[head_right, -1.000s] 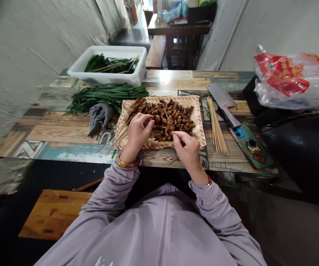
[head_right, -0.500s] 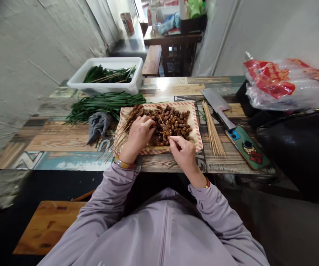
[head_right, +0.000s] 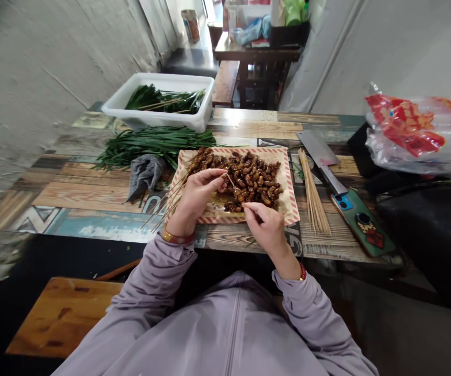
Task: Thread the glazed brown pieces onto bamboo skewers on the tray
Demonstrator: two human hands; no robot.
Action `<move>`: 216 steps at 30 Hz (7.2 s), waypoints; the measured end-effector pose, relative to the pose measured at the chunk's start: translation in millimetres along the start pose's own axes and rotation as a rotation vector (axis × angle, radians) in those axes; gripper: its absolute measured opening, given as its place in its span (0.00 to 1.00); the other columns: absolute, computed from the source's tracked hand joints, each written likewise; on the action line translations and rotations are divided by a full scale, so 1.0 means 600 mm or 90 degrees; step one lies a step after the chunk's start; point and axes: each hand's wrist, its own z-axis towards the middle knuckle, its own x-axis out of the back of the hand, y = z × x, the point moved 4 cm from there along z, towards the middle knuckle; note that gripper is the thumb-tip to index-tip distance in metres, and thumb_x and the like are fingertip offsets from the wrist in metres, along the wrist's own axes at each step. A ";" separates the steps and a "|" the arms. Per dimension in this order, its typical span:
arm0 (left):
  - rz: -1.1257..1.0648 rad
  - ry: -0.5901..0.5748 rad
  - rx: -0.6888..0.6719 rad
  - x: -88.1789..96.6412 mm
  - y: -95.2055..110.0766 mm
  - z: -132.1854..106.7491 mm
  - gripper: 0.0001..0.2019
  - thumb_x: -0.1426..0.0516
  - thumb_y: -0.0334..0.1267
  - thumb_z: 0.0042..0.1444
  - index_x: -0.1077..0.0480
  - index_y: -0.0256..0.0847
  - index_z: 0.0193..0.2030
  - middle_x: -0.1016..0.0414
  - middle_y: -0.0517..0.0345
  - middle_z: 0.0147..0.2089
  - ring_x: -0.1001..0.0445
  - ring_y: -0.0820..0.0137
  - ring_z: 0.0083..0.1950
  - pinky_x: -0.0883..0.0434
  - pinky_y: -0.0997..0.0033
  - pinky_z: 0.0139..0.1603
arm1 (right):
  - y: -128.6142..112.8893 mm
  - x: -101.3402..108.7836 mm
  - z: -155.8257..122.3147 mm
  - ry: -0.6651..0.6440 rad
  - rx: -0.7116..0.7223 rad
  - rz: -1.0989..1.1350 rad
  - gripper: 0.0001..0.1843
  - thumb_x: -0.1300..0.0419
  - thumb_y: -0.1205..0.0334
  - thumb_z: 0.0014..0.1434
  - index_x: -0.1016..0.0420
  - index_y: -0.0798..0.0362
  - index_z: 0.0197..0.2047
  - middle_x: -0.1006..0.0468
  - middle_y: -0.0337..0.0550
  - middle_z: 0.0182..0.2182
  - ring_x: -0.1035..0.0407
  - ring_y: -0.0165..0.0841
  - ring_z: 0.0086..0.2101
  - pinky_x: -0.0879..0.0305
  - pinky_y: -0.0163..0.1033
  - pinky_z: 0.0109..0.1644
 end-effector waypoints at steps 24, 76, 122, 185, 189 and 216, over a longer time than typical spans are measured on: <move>-0.270 -0.059 0.119 -0.008 0.006 -0.013 0.14 0.36 0.41 0.48 0.32 0.36 0.38 0.23 0.54 0.36 0.25 0.75 0.30 0.37 0.80 0.26 | 0.007 -0.010 -0.004 -0.014 -0.010 -0.034 0.10 0.43 0.61 0.60 0.20 0.51 0.38 0.17 0.41 0.32 0.23 0.31 0.28 0.26 0.35 0.36; -0.247 -0.095 0.143 -0.006 0.006 -0.014 0.16 0.33 0.38 0.46 0.24 0.36 0.42 0.24 0.55 0.36 0.27 0.76 0.32 0.30 0.74 0.35 | 0.000 -0.016 0.002 -0.019 0.030 0.011 0.11 0.45 0.63 0.60 0.20 0.50 0.39 0.17 0.41 0.34 0.22 0.32 0.33 0.25 0.36 0.40; -0.243 0.081 0.104 0.020 -0.017 0.003 0.14 0.33 0.39 0.43 0.32 0.37 0.33 0.32 0.66 0.26 0.33 0.81 0.24 0.37 0.78 0.27 | -0.002 -0.020 -0.007 -0.078 0.080 -0.070 0.12 0.46 0.63 0.62 0.20 0.51 0.41 0.17 0.42 0.39 0.21 0.33 0.37 0.26 0.37 0.44; -0.131 0.056 0.054 0.007 -0.005 -0.006 0.13 0.35 0.39 0.44 0.32 0.37 0.33 0.31 0.65 0.28 0.33 0.80 0.26 0.38 0.79 0.28 | -0.005 -0.033 -0.004 -0.028 0.094 -0.118 0.12 0.46 0.63 0.63 0.20 0.51 0.42 0.17 0.43 0.38 0.21 0.34 0.36 0.25 0.38 0.45; -0.138 0.043 0.048 0.005 -0.004 -0.007 0.13 0.35 0.38 0.44 0.33 0.37 0.33 0.31 0.65 0.28 0.33 0.81 0.26 0.37 0.79 0.29 | -0.008 -0.033 -0.005 -0.015 0.111 -0.127 0.12 0.46 0.63 0.64 0.20 0.52 0.42 0.17 0.44 0.38 0.21 0.34 0.36 0.25 0.38 0.45; -0.142 0.010 0.027 -0.003 0.003 -0.016 0.12 0.36 0.41 0.47 0.32 0.37 0.32 0.32 0.64 0.28 0.34 0.79 0.27 0.37 0.77 0.30 | -0.004 -0.036 -0.006 -0.012 0.109 -0.127 0.11 0.46 0.63 0.63 0.21 0.52 0.42 0.17 0.45 0.38 0.21 0.35 0.36 0.25 0.40 0.46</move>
